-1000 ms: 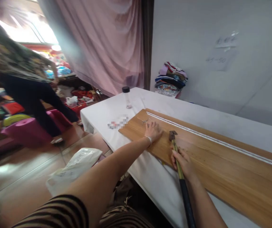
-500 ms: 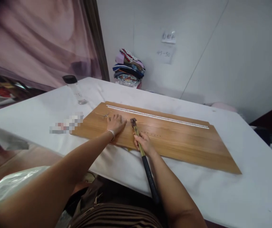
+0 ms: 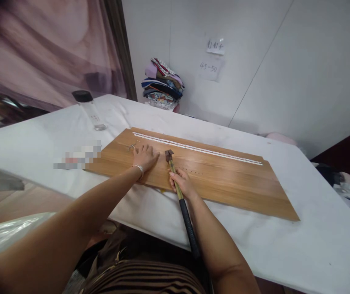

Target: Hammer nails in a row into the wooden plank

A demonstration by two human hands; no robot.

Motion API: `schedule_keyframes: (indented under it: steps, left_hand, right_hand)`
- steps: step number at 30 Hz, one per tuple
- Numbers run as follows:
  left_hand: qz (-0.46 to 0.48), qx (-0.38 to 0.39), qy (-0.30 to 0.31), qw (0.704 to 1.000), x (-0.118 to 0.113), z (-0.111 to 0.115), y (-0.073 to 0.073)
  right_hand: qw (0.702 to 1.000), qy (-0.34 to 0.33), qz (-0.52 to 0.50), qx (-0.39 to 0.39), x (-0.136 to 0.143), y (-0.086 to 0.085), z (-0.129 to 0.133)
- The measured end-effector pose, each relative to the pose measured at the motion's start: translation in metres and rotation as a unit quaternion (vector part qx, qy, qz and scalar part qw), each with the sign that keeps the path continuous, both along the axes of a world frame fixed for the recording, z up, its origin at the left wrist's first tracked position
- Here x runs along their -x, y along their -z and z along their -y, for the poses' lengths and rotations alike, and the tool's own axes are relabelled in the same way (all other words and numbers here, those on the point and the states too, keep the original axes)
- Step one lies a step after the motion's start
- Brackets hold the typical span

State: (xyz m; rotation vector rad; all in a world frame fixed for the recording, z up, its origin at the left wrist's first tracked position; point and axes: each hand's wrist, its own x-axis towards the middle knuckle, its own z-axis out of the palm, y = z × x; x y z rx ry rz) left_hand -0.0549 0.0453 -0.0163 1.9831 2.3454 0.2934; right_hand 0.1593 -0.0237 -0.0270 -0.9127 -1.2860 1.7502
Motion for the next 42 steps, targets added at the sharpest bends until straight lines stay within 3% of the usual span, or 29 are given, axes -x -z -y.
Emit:
schedule_keyframes:
  steps: [15,42]
  left_hand:
    - [0.004,-0.017,0.002,1.000,0.0017,-0.0037,0.0067]
    - [0.005,-0.012,0.008,1.000,0.0029,-0.0018,0.0007]
  right_hand:
    - [1.000,0.003,0.004,-0.002,-0.0007,0.0012,-0.0001]
    - [1.000,0.003,-0.008,0.006,0.0024,-0.0012,0.0007]
